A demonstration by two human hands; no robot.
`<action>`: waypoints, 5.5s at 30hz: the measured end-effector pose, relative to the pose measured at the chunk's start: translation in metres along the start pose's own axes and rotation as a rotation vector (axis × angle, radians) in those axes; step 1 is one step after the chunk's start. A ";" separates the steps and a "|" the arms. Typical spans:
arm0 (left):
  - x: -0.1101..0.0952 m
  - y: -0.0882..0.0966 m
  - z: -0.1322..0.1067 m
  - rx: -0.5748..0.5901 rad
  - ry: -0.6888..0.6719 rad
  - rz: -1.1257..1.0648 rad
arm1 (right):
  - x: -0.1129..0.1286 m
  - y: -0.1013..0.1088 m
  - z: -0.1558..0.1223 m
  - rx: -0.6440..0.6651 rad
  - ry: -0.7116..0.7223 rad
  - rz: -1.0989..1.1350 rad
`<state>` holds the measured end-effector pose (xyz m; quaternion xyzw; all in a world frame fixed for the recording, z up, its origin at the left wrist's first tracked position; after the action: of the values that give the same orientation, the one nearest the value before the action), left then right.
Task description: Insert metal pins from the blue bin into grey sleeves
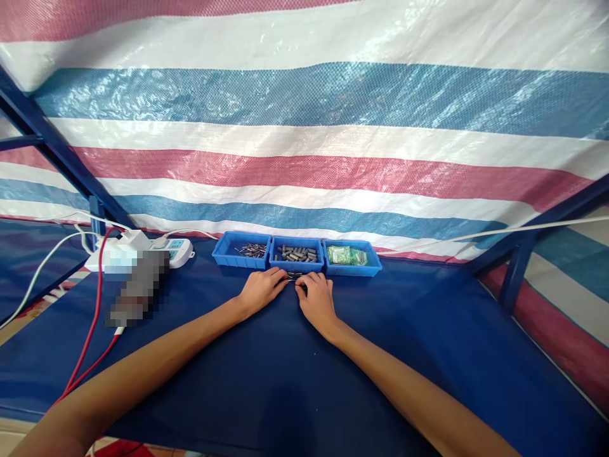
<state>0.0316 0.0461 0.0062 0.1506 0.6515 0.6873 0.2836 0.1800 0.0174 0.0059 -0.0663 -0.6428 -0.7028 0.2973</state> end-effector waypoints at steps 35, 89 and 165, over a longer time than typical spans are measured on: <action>-0.005 0.015 -0.011 -0.201 -0.221 -0.233 | 0.008 0.024 -0.010 -0.277 0.186 0.380; 0.009 0.002 -0.015 -0.340 -0.236 -0.375 | 0.006 0.012 -0.007 -0.140 0.245 0.421; 0.008 0.005 -0.017 -0.349 -0.254 -0.312 | 0.015 0.011 -0.005 -0.101 0.394 0.308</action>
<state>0.0146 0.0367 0.0085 0.0823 0.4974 0.7129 0.4873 0.1743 0.0077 0.0216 -0.0399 -0.5190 -0.6797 0.5168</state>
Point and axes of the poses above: each hand's wrist, its own z-axis towards the middle knuckle, its own y-axis out of the back of the hand, x = y × z, the point moved 4 cm from there along z, towards the middle knuckle, and after that the axes turned 15 degrees about x, right-handed, at the moved point
